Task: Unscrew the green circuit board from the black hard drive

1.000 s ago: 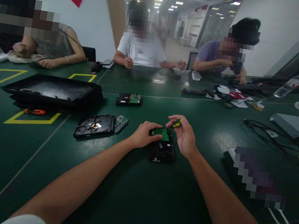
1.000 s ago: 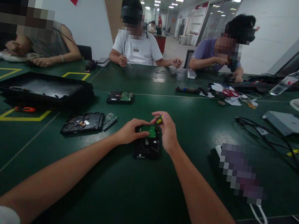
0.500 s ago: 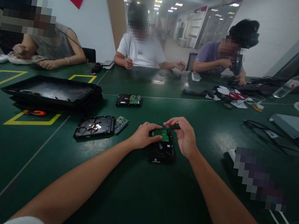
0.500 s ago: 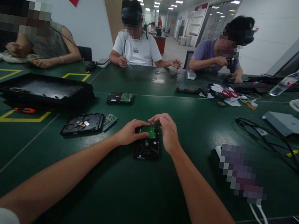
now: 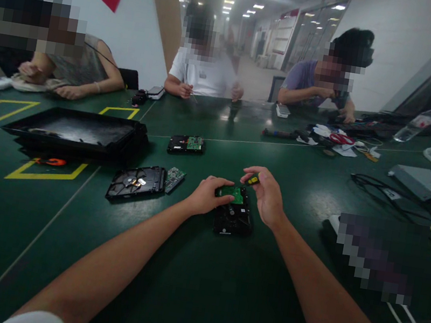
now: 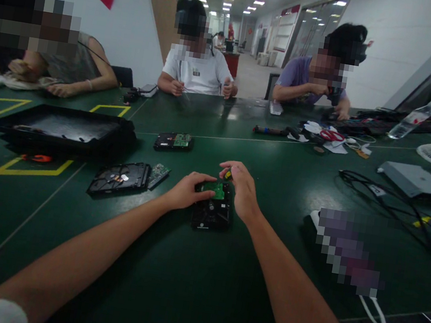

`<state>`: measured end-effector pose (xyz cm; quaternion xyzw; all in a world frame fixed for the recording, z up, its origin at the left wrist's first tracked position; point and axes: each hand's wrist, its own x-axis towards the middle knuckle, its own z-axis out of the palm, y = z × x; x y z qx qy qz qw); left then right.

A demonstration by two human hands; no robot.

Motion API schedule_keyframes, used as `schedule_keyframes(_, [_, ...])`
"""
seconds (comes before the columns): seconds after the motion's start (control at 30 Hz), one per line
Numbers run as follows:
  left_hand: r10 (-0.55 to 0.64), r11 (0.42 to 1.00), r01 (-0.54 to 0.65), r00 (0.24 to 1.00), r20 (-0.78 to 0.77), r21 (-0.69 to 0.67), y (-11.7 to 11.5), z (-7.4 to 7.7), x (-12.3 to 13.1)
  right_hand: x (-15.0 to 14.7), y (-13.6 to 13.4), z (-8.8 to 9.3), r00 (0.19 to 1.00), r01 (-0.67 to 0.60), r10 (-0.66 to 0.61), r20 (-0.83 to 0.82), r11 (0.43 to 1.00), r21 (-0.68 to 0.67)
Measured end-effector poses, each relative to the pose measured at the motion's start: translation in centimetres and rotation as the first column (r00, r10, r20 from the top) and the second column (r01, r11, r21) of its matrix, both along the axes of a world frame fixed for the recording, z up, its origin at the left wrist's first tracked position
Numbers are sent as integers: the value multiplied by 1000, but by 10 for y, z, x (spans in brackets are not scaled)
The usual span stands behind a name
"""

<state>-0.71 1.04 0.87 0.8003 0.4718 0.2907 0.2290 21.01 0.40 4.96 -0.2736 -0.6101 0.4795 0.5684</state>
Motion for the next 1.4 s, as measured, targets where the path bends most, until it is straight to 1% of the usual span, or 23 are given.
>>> schedule_keyframes(0.17, [-3, 1000, 3, 1000, 20, 8, 0, -1, 0, 0, -2, 0, 998, 36, -36, 43, 999, -2])
schedule_keyframes(0.4, [-8, 1000, 8, 1000, 20, 2, 1, -1, -1, -4, -2, -1, 999, -22, 20, -27, 998, -55])
schedule_keyframes(0.6, [3, 1000, -3, 1000, 18, -5, 1, -2, -1, -4, -2, 0, 997, -30, 24, -77, 996, -83])
schedule_keyframes(0.8, [-7, 1000, 7, 1000, 21, -2, 1, -3, -1, -3, -3, -1, 1000, -9, 9, -5, 999, -48])
schedule_keyframes(0.93, [-11, 1000, 10, 999, 34, 20, 1, -3, -1, -3, -4, -1, 1000, -21, 22, 19, 998, -54])
schedule_keyframes(1.13, [-15, 1000, 14, 1000, 23, 22, 0, -1, -1, -5, -3, 2, 1000, -28, 28, -10, 997, -70])
schedule_keyframes(1.3, [3, 1000, -3, 1000, 7, -4, 2, -3, -1, -5, -2, 3, 997, -46, 40, -66, 994, -94])
schedule_keyframes(1.4, [-2, 1000, 2, 1000, 4, -8, 2, -4, -2, -4, -2, 2, 997, -38, 32, -64, 996, -86])
